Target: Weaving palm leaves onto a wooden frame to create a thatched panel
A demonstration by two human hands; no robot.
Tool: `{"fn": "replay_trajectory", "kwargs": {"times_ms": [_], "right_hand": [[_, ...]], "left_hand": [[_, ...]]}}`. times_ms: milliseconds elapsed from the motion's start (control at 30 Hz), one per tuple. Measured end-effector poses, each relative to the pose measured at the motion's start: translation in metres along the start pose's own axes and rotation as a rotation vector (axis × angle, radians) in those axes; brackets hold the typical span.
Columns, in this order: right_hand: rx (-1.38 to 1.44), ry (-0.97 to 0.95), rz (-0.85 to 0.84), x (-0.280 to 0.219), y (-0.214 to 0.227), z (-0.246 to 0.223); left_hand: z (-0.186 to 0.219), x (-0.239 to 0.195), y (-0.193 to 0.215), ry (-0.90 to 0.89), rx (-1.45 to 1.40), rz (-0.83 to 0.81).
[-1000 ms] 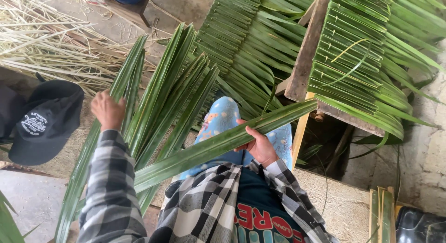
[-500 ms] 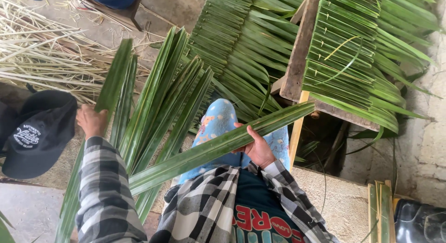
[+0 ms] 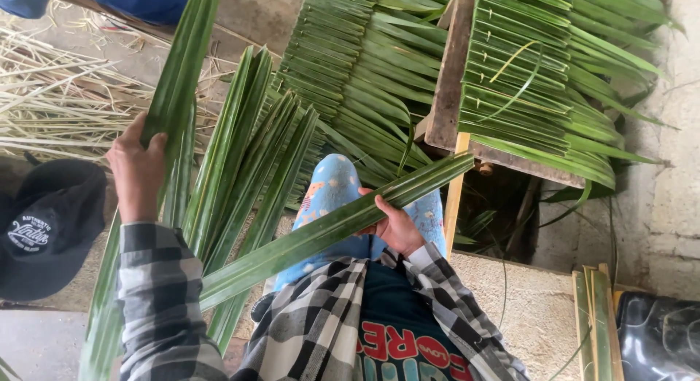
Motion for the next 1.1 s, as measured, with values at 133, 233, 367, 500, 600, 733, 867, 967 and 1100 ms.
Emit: {"fn": "replay_trajectory", "kwargs": {"times_ms": [133, 233, 367, 500, 600, 733, 867, 967, 1100], "right_hand": [[0.011, -0.04, -0.003, -0.006, 0.009, 0.0], [0.058, -0.024, -0.024, -0.008, 0.013, 0.001], [-0.008, -0.008, 0.083, -0.003, 0.016, 0.003], [0.025, -0.009, 0.093, -0.002, 0.028, 0.007], [0.06, -0.007, 0.105, -0.003, 0.039, 0.01], [0.062, 0.01, 0.059, -0.007, 0.024, 0.006], [0.037, 0.036, 0.015, -0.009, 0.011, 0.0], [0.018, 0.049, -0.016, -0.011, 0.008, -0.001], [0.0, 0.039, -0.035, -0.005, 0.02, 0.002]], "left_hand": [[-0.013, -0.015, -0.006, 0.046, 0.125, -0.039], [-0.016, -0.038, -0.021, 0.125, 0.197, -0.103], [-0.023, -0.067, -0.055, 0.118, 0.062, -0.101], [-0.035, -0.098, -0.097, 0.224, -0.043, -0.238], [-0.076, -0.109, -0.154, 0.261, -0.051, -0.359], [-0.076, -0.107, -0.185, 0.233, 0.025, -0.38], [-0.08, -0.092, -0.209, 0.227, 0.017, -0.323], [-0.075, -0.097, -0.21, 0.207, 0.062, -0.273], [-0.072, -0.103, -0.212, 0.071, 0.293, -0.195]]}}
Point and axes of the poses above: each hand's wrist, its own x-axis towards the middle knuckle, its own y-axis out of the back of the hand, z = x × y, the point moved 8 cm from there along x, towards the middle knuckle, and after that the axes turned 6 degrees about x, right-handed, at the moved point
